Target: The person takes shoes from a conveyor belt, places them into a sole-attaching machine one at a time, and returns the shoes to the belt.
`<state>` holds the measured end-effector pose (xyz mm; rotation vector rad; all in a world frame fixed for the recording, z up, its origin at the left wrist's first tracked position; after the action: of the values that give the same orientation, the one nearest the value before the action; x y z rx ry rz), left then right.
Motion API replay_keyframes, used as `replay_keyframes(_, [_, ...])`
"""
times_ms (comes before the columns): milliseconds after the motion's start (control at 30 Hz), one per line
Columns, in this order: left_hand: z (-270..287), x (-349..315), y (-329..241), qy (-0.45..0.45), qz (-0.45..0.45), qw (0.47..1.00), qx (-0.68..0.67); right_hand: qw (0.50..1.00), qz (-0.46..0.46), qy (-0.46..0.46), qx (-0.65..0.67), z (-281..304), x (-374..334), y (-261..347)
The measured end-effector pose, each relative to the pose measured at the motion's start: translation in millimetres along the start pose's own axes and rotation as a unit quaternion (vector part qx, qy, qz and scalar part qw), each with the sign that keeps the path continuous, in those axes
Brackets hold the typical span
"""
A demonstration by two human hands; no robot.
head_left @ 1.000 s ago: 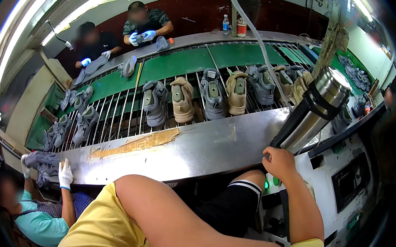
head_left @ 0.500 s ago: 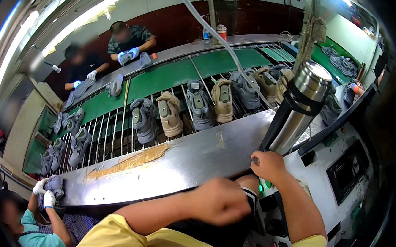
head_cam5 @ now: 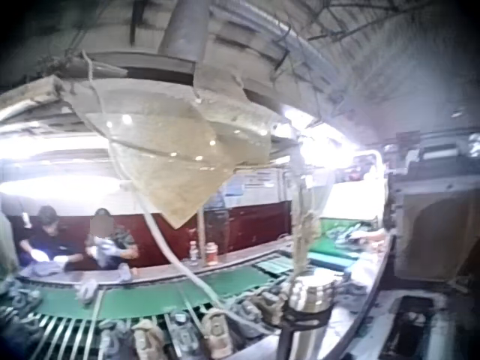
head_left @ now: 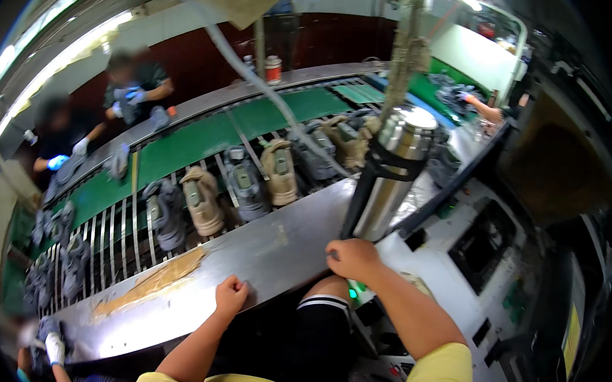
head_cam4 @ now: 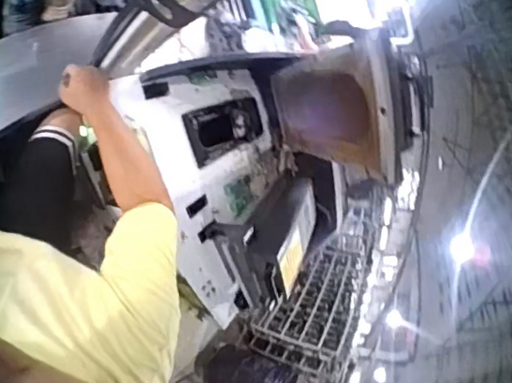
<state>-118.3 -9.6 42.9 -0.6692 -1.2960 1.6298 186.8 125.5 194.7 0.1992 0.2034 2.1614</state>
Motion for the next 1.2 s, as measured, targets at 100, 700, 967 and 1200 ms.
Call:
replay_keyframes(100, [1.5, -2.5, 0.7, -0.003, 0.002, 0.999, 0.032, 0.999, 0.008, -0.015, -0.035, 0.1, 2.4, 9.2])
replay_keyframes(700, [5.8, -45.2, -431.7, 0.271, -0.582, 0.709, -0.291, 0.752, -0.502, -0.422, -0.063, 63.1, -424.2, -75.7])
replay_keyframes(967, [16.5, -37.1, -418.9, 0.249, -0.630, 0.674, -0.293, 0.675, -0.546, -0.468, -0.163, 122.0, -564.1, -147.4])
replay_keyframes(1200, [45.5, -34.0, -414.5, 0.229, -0.644, 0.677, -0.273, 0.580, -0.683, -0.304, -0.323, 172.3, -562.9, -208.4])
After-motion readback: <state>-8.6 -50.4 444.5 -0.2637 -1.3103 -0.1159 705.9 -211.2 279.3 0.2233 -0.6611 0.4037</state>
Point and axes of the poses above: each hand's wrist, its own x-axis towards the middle knuckle, its own z-axis out of the back of the hand, y = z × x, the point moved 4 cm from there along x, towards the middle knuckle, and after that the axes turned 12 degrees about -x, right-handed, at the moved point
